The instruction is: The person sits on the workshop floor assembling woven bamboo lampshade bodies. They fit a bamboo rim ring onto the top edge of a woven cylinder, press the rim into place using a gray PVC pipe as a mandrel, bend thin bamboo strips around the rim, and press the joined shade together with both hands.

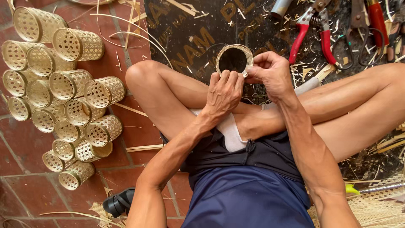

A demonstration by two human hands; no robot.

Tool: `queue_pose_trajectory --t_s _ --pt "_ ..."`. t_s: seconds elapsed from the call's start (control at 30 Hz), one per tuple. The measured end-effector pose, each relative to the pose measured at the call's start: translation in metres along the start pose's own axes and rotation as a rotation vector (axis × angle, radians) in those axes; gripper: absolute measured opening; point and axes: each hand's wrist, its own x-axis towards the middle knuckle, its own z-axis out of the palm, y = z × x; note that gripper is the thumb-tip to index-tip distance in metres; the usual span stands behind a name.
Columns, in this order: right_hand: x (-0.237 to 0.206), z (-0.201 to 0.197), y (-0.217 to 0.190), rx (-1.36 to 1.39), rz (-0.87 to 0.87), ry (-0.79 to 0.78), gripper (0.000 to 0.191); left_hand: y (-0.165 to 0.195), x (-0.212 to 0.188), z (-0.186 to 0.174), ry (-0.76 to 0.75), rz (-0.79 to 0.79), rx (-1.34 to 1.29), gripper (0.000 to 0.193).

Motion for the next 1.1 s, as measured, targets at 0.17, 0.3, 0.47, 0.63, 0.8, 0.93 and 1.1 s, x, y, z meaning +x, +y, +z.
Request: queue_pose_trajectory --t_s 0.17,0.3,0.47,0.63,0.8,0.93,1.1 --pt "0.006 0.001 0.007 -0.045 -0.026 0.028 0.024 -0.014 -0.001 0.008 -0.027 0.043 0.024 0.019" --pt "0.006 0.015 0.006 -0.015 -0.042 0.05 0.028 -0.023 0.002 0.007 -0.013 0.053 0.003 0.021" --pt "0.0 0.03 0.014 0.005 -0.036 0.092 0.041 -0.031 0.001 0.007 -0.061 0.036 -0.063 0.018" --pt "0.001 0.027 0.016 -0.044 -0.114 0.108 0.045 -0.033 -0.004 0.003 0.002 0.046 -0.125 0.023" --pt "-0.003 0.019 0.015 -0.022 -0.131 0.09 0.042 -0.032 -0.012 0.008 0.052 0.065 -0.239 0.019" --pt "-0.011 0.019 0.016 -0.018 -0.15 0.052 0.04 -0.031 -0.019 0.018 0.049 0.129 -0.205 0.014" --pt "-0.016 0.009 0.004 -0.134 -0.094 0.022 0.04 -0.027 -0.017 0.016 0.022 0.146 -0.246 0.018"
